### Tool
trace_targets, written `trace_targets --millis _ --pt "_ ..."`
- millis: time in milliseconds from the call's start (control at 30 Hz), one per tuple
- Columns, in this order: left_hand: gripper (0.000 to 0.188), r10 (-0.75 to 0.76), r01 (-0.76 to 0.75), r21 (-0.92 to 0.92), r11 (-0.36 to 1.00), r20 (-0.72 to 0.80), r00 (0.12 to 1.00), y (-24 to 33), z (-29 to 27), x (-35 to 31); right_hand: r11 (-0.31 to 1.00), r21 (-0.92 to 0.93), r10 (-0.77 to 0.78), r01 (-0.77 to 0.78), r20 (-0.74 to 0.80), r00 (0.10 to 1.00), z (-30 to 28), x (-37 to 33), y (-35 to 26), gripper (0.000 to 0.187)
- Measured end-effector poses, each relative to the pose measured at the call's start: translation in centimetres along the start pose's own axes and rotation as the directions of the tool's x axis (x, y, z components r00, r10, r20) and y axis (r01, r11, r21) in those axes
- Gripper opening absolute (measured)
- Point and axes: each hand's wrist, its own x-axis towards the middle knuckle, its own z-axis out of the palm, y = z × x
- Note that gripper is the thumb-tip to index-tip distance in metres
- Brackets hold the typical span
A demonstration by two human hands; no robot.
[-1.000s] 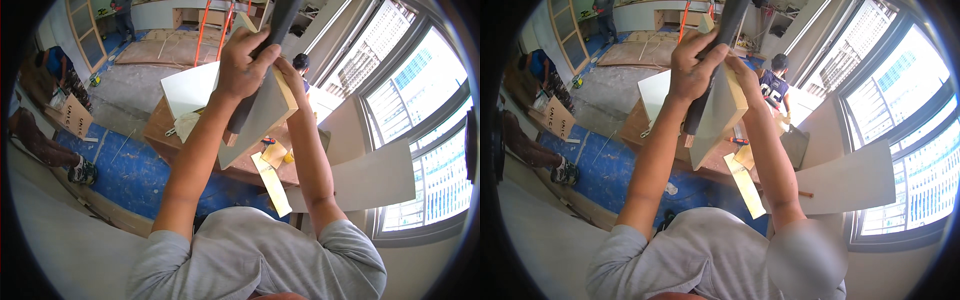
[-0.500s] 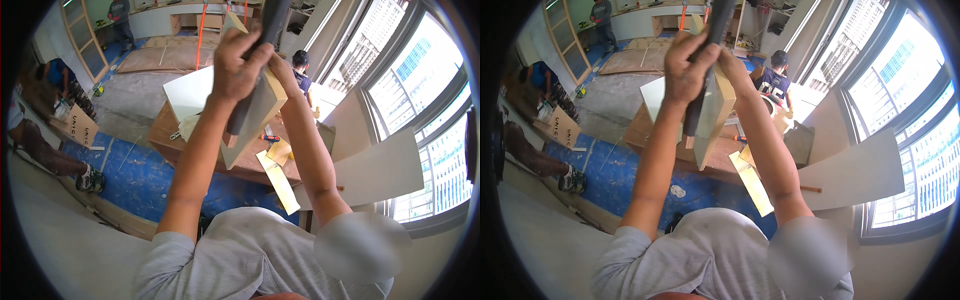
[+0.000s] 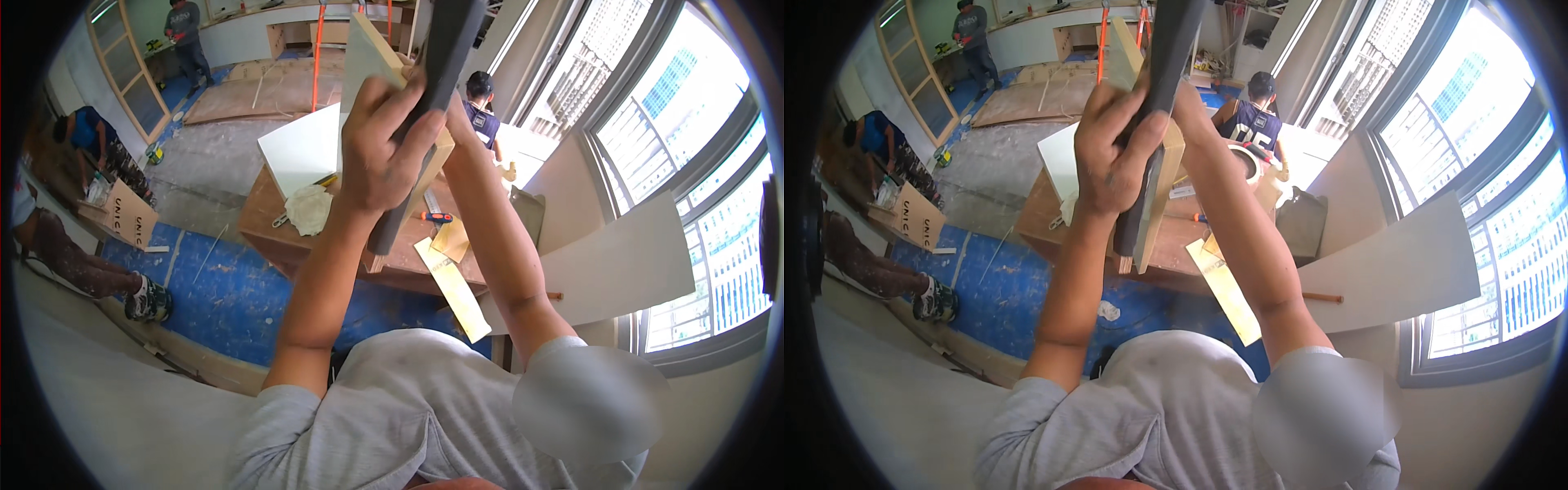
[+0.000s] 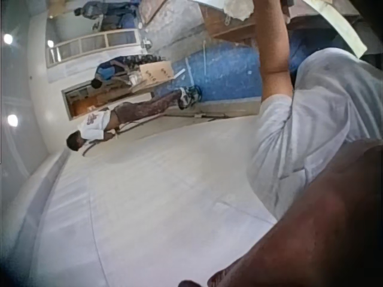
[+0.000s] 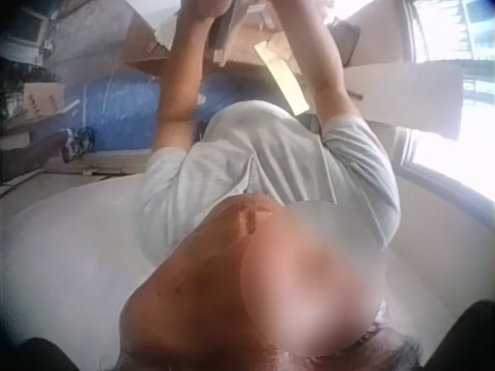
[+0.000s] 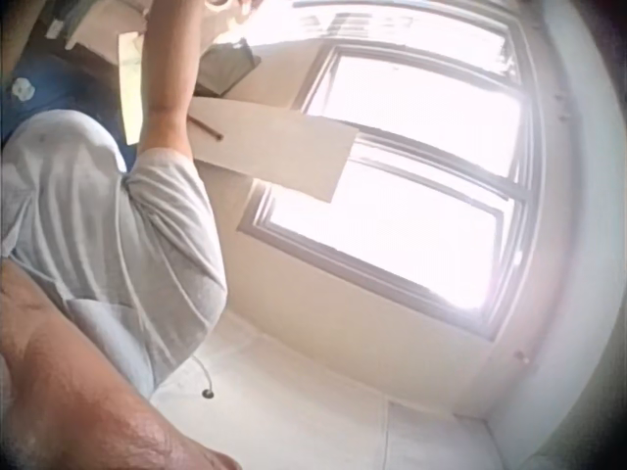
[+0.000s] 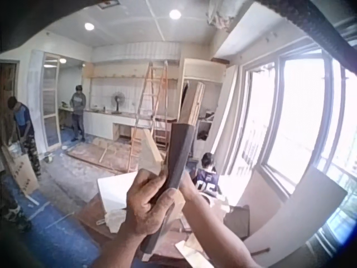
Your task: The person sands the edges of a white laminate board using a hand sanding block, flipping and rotating the board to reach different sides.
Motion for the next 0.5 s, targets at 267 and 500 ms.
trace_targets --millis 267,500 --pt "0.047 -0.172 0.163 -0.136 0.977 -0.054 0.984 -1.8 -1.4 -6.2 1.0 -0.019 -0.024 0.025 0.067 0.997 1.2 -0.9 -1.2 0.05" --pt "0.047 -0.292 0.255 -0.287 0.923 -0.092 0.952 -1.8 -0.7 -6.0 0.955 0.28 0.085 -0.1 0.066 0.994 2.0 -5.8 -1.6 0.065"
